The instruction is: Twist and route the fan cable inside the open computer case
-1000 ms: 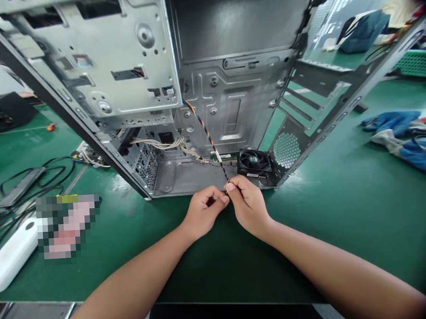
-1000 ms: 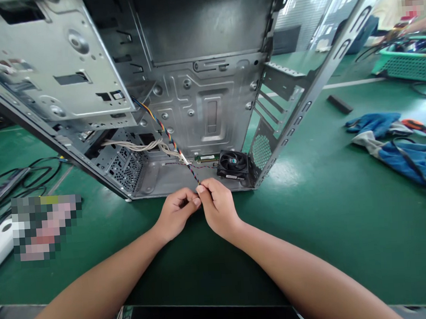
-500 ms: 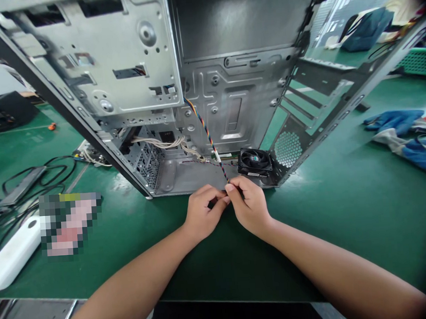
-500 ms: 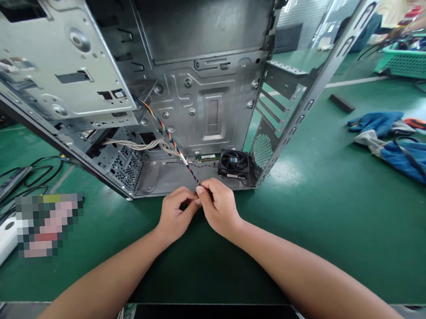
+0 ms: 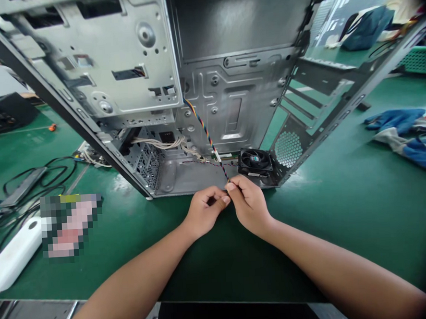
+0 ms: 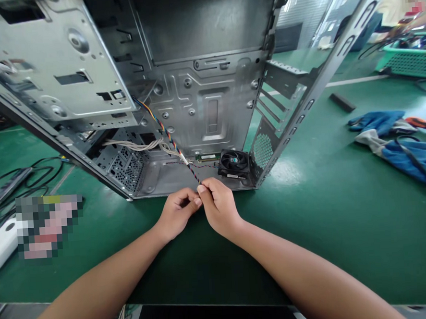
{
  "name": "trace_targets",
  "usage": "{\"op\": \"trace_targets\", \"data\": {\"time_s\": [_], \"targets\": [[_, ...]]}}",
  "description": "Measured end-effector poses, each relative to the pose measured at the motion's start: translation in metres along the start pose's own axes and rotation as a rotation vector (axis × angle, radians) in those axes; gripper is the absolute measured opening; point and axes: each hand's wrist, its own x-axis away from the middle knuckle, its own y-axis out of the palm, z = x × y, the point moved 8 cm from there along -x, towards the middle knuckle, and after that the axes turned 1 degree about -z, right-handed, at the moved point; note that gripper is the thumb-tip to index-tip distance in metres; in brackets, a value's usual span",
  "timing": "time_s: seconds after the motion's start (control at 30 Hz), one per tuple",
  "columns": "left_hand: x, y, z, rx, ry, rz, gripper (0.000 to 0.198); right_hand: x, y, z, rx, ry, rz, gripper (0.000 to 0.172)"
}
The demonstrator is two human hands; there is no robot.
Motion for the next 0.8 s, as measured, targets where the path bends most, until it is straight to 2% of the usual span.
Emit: {"op": "trace_targets", "data": {"time_s": [0.43,0.8], "targets": [[-0.0003,-0.0021,-0.0032,0.025,-0.03,0.057,0.02,-0.0001,-0.0008,0.0,0.016,-0.006,0.014,0.018],[-0.0003,0.003,-0.003,0.064,-0.03,-0.029,0.029,-0.001,0.0003,-0.001,0.012,-0.02,0.002,0.019]]}}
